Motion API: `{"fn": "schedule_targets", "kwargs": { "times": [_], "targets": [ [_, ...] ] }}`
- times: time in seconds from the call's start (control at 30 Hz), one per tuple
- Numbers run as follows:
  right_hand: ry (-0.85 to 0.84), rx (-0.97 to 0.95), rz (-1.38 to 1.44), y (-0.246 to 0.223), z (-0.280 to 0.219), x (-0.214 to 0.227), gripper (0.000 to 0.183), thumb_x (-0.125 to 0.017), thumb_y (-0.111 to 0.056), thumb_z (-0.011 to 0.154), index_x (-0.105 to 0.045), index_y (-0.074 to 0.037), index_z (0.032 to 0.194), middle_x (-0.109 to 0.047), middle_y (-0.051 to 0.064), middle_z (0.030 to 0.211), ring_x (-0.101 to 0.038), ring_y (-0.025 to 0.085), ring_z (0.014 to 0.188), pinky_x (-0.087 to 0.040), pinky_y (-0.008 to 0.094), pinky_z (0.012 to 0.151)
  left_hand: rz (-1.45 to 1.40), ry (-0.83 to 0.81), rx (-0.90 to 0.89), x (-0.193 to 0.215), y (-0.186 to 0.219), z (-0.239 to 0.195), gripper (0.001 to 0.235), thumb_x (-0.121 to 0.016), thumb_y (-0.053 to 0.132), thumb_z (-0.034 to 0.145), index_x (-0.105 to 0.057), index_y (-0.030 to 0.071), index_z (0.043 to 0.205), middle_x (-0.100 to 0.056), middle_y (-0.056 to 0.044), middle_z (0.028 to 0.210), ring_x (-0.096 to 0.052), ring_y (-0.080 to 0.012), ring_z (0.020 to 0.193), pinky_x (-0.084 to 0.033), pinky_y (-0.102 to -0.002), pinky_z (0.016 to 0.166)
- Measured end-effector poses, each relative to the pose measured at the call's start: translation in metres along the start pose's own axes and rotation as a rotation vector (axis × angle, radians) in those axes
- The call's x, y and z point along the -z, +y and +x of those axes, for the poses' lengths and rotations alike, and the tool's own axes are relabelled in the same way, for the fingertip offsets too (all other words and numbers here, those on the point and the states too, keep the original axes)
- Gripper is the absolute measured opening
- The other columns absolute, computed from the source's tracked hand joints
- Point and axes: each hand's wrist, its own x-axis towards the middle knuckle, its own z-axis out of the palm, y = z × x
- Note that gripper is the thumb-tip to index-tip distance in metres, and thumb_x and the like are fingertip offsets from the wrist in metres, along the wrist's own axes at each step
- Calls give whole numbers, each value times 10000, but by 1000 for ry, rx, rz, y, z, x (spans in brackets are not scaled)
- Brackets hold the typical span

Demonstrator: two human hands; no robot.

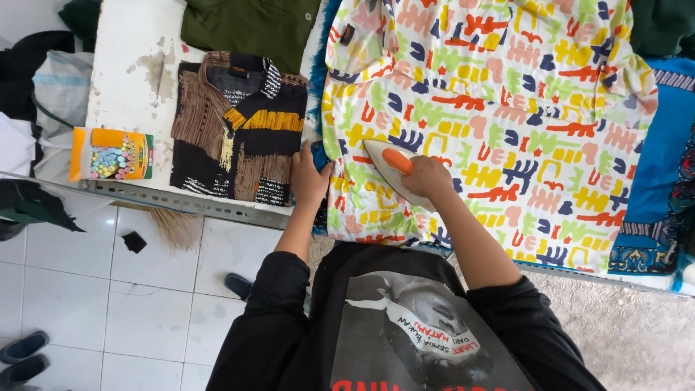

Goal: The person irons a patterned shirt on a table. They first fold a different shirt and set it aside, then spray water on the patterned shirt and iron it with a handheld iron, smoothing the fabric with their hands.

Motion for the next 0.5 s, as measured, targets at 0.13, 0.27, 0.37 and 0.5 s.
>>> {"fn": "schedule_targets", "kwargs": {
  "times": [0.13,0.27,0.37,0.5],
  "targets": [
    [53,-15,58,9,-21,5,519,-655,-325,778,-744,-47,1207,-737,204,1034,-708,379,1075,-563,487,947,41,-3,27,-14,-20,22,714,-765,276,921,-405,17,1481,-473,-248,1324,-636,-447,1139,-628,-496,752],
    [74,-35,84,10,-22,4,503,-661,-323,782,-751,-52,1197,-745,193,1018,-714,371,1059,-567,479,935,11,-20,98,-24,-30,38,640,-792,281,884,-501,14,1389,-459,-206,1304,-627,-381,1119,-605,-432,746],
    [87,-31,84,10,-22,3,487,-666,-316,787,-755,-55,1189,-748,192,1008,-716,367,1051,-567,472,932,42,-24,70,-25,-20,39,507,-730,239,929,-549,22,1349,-469,-182,1281,-635,-360,1095,-605,-412,756],
    [115,-21,67,14,-18,-4,492,-668,-341,781,-759,-60,1174,-749,182,997,-713,363,1046,-566,461,923,133,-36,-53,-24,-4,35,502,-725,174,950,-549,-2,1386,-467,-205,1310,-603,-411,1184,-598,-422,847]
  ]
}}
